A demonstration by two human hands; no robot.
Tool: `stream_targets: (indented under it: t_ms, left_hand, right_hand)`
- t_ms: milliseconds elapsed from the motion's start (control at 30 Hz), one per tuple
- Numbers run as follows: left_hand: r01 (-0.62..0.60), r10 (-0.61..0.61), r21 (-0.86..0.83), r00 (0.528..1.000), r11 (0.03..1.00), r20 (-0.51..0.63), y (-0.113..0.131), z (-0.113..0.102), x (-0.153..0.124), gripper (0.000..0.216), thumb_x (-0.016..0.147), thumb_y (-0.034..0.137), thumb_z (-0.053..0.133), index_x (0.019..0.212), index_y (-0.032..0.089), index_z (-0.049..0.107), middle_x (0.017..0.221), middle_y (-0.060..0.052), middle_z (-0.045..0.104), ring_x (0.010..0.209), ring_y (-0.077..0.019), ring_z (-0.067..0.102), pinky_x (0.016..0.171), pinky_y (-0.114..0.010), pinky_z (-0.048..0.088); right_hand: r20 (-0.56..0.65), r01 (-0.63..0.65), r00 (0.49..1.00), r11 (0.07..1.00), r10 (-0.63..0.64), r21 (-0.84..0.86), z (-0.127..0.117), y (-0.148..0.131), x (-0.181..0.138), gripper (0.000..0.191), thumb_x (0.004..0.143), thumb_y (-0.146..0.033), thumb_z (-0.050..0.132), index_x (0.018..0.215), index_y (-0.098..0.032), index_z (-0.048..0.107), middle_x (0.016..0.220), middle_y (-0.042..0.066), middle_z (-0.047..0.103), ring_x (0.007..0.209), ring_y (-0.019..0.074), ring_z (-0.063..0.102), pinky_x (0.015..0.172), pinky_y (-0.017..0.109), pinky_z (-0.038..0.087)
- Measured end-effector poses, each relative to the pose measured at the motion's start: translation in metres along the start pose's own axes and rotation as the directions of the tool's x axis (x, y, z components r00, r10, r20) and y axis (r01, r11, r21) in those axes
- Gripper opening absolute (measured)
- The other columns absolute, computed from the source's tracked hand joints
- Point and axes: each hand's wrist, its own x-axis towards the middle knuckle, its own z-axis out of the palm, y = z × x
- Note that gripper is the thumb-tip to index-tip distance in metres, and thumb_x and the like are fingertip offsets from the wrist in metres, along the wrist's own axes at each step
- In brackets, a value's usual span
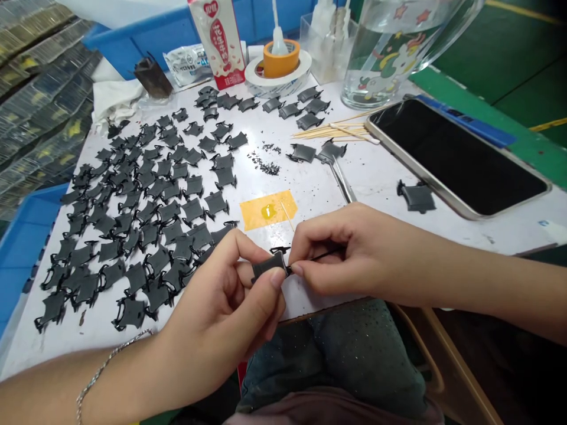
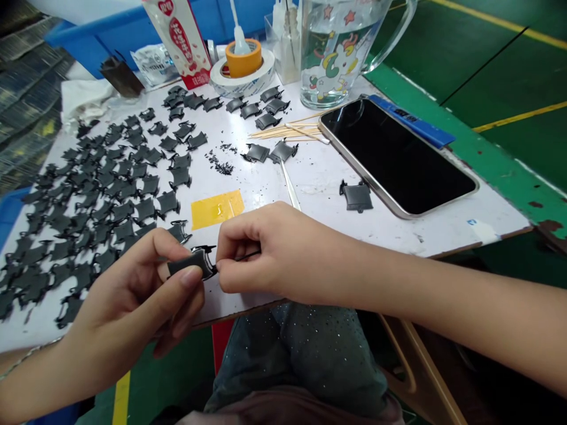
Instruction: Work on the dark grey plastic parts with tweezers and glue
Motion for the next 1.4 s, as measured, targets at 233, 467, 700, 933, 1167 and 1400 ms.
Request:
stream_targets:
  t_ms: [233,467,700,933,1167,1400]
  left_hand:
    - [-0.107,0.104,0.054,0.993,0.993,0.056,-0.002,-0.002,-0.003,0.012,0.103,0.035,0.054,0.099,0.026,0.046,0.059,0.009,0.053,0.047,-0.005,0.042,0.044,-0.009,0.034]
    - [-0.186,0.18,0.15,0.982,0.971,0.056,0.0,-0.005,-0.001,0.003,0.104,0.031,0.052,0.105,0.028,0.051,0.057,0.009,0.05,0.048,-0.0048,0.042,0.044,-0.01,0.033]
    - [-0.039,0.035,0.044,0.997,0.998,0.074,0.011,-0.007,0.006,0.013,0.1,0.034,0.06,0.096,0.023,0.056,0.051,0.008,0.052,0.04,-0.0028,0.037,0.038,-0.007,0.03]
    - [0.035,-0.029,-0.037,0.989,0.999,0.147,0.016,-0.009,0.012,0.011,0.099,0.032,0.061,0.094,0.023,0.058,0.046,0.009,0.051,0.033,-0.0008,0.034,0.035,-0.005,0.029]
    - [0.112,-0.103,-0.051,0.984,0.992,0.148,0.02,-0.008,0.014,0.012,0.097,0.032,0.063,0.092,0.022,0.058,0.044,0.007,0.051,0.03,-0.0012,0.032,0.032,-0.005,0.027]
    - [0.119,-0.116,-0.015,0.987,0.993,0.113,0.027,-0.012,0.013,0.012,0.096,0.03,0.063,0.089,0.021,0.058,0.042,0.008,0.049,0.029,-0.0009,0.028,0.031,-0.005,0.025]
  right_hand:
    - [0.043,-0.064,0.997,0.998,0.064,0.0,-0.002,-0.002,0.002,0.014,0.075,-0.012,0.066,0.063,-0.019,0.065,0.053,-0.009,0.048,0.049,0.0035,0.037,0.042,0.016,0.028]
    - [0.065,-0.086,0.994,0.996,0.086,-0.006,-0.004,-0.002,0.004,0.013,0.073,-0.02,0.067,0.06,-0.021,0.063,0.053,-0.007,0.05,0.05,0.007,0.042,0.044,0.02,0.029]
    - [0.035,-0.12,0.992,0.989,0.118,0.083,-0.002,-0.003,0.003,0.007,0.068,-0.017,0.068,0.064,-0.022,0.066,0.05,-0.008,0.046,0.046,0.0065,0.036,0.041,0.022,0.023]
    - [0.073,-0.118,0.991,0.992,0.115,0.039,-0.004,-0.002,0.004,0.009,0.069,-0.017,0.067,0.061,-0.021,0.065,0.051,-0.007,0.05,0.046,0.0072,0.038,0.04,0.022,0.024]
    - [0.123,-0.135,0.984,0.991,0.132,0.017,-0.005,-0.006,0.004,0.016,0.07,-0.016,0.066,0.059,-0.02,0.056,0.052,-0.009,0.037,0.047,0.0055,0.031,0.042,0.022,0.02]
    - [0.135,-0.135,0.982,0.99,0.13,0.035,-0.006,-0.005,0.004,0.014,0.074,-0.019,0.071,0.066,-0.02,0.06,0.052,-0.011,0.033,0.05,0.0065,0.027,0.048,0.026,0.018]
